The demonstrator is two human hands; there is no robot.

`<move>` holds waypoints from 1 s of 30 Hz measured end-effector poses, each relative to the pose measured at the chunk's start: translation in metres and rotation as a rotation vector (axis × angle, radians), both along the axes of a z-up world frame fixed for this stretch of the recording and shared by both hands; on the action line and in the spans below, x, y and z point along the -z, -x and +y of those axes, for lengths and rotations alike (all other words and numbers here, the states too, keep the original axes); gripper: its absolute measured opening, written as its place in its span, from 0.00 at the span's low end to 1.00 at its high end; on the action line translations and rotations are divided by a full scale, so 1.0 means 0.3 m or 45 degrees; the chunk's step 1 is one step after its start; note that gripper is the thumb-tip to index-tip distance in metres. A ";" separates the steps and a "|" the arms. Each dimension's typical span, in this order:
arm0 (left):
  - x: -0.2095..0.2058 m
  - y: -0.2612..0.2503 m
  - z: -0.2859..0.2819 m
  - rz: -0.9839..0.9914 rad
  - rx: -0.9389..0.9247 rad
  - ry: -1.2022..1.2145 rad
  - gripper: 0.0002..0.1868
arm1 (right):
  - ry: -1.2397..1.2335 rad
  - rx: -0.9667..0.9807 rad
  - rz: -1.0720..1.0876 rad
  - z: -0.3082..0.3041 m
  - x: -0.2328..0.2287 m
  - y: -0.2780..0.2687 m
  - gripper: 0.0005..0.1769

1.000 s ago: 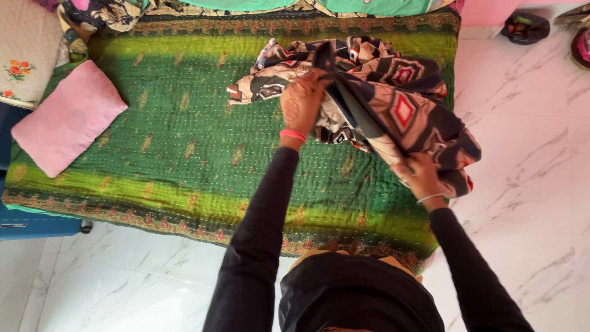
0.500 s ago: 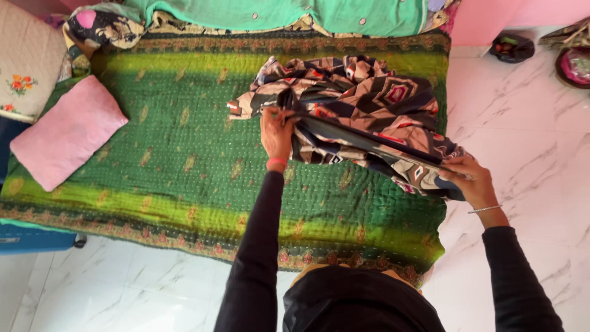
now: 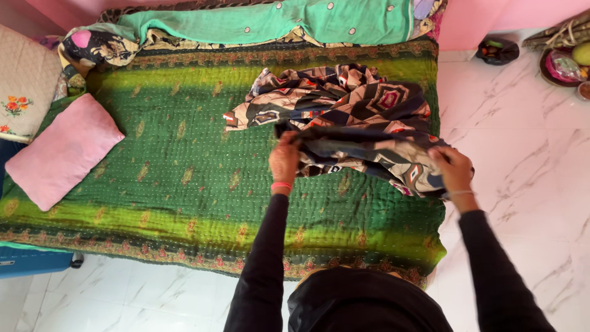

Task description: The person folds a large patterned blanket on a bed, smoothing it out and folding it into a compact square. They then pick up a pink pillow and a floral pillow, placing them on the bed.

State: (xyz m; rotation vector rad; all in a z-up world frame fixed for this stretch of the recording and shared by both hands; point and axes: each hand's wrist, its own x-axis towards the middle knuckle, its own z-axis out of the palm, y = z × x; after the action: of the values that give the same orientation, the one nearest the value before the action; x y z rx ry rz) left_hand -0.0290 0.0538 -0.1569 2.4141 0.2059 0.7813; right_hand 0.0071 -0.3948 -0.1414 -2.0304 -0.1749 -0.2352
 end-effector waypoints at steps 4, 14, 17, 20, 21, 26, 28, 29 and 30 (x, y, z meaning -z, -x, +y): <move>-0.033 0.028 -0.253 0.059 0.453 -0.278 0.35 | 0.125 -0.116 -0.446 0.238 0.019 -0.020 0.07; -0.084 0.092 -0.422 0.079 0.616 -0.147 0.10 | 0.213 -0.250 -0.436 0.477 -0.113 0.230 0.08; -0.060 0.073 -0.418 0.023 0.503 -0.308 0.08 | 0.087 -0.159 -0.580 0.478 -0.088 0.285 0.10; -0.098 0.063 -0.424 -0.100 0.428 0.142 0.07 | 0.239 0.054 -0.610 0.465 -0.026 0.280 0.12; -0.125 0.056 -0.422 -0.142 0.339 -0.092 0.08 | 0.303 0.107 -0.556 0.453 0.016 0.273 0.12; -0.348 0.012 -0.344 -0.023 0.293 0.163 0.07 | 0.593 0.130 -0.226 0.310 0.329 0.185 0.14; -0.434 -0.024 -0.313 -0.079 0.149 0.253 0.06 | 0.692 0.058 0.008 0.222 0.460 0.167 0.17; -0.469 -0.044 -0.285 -0.246 0.176 0.185 0.06 | 0.741 0.018 0.143 0.187 0.514 0.169 0.19; -0.497 -0.065 -0.257 -0.412 0.206 0.114 0.06 | 0.786 -0.028 0.275 0.155 0.556 0.177 0.21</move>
State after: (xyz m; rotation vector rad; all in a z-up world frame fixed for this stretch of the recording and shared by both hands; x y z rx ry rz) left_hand -0.0095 -0.0233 -0.0079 2.1522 -0.0806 1.0472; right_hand -0.0459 -0.3484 -0.3082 -2.6452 -0.1445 0.0671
